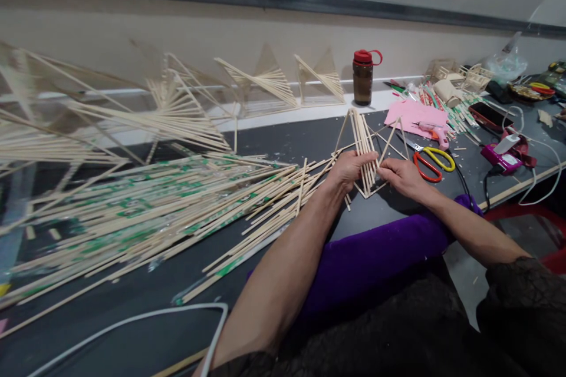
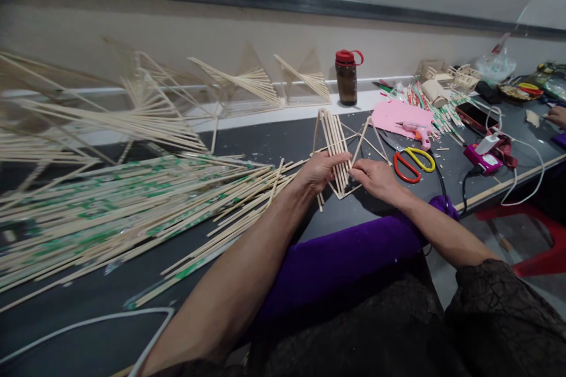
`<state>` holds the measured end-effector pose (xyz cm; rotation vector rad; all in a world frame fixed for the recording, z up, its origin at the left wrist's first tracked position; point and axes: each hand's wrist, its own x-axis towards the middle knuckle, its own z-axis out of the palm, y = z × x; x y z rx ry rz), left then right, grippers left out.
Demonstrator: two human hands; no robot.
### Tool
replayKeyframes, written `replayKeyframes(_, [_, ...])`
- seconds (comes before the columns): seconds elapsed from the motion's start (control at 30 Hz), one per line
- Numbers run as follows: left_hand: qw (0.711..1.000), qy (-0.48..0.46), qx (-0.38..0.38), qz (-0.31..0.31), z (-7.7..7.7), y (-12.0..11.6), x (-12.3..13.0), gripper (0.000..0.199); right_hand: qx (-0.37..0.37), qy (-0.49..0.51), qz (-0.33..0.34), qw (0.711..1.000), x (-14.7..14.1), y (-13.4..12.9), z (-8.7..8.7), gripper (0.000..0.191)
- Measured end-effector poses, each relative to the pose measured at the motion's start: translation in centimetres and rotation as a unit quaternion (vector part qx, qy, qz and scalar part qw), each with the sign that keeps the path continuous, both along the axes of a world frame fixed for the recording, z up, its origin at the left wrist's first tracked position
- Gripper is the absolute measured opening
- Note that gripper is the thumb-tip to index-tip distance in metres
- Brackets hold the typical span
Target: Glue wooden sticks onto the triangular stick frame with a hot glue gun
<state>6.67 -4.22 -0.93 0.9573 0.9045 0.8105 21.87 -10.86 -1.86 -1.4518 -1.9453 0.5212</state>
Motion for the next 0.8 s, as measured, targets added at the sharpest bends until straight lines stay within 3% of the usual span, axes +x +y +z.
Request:
replayKeyframes(0.23, [1.0,0.0,0.009,0.009,0.0,-0.1,0.0,0.022,-0.008,0.009,-0.006,1.0,0.1,0.2,0.2,0.026])
replayKeyframes(0.43, [1.0,0.007,0.015,0.021,-0.1,-0.1,-0.2,0.026,0.012,0.091,-0.052,0.994,0.3,-1.0,0.8,0.026])
replayKeyframes(0.53, [1.0,0.003,0.01,0.025,-0.2,-0.1,-0.3,0.031,0.09,0.132,-0.06,0.985,0.8,-1.8,2.8,0.025])
replayKeyframes(0.63, [1.0,0.005,0.008,0.022,-0.3,-0.1,-0.5,0.037,0.183,0.15,-0.088,0.968,1.7,-0.8,6.1,0.023])
replayKeyframes(0.7, [1.0,0.016,0.011,0.023,-0.3,-0.1,-0.7,0.039,0.202,0.151,-0.114,0.961,2.4,1.3,8.4,0.024])
replayKeyframes(0.8, [0.999,0.036,0.02,0.032,-0.2,-0.2,-1.0,0.038,0.149,0.164,-0.091,0.971,3.0,5.7,10.4,0.02])
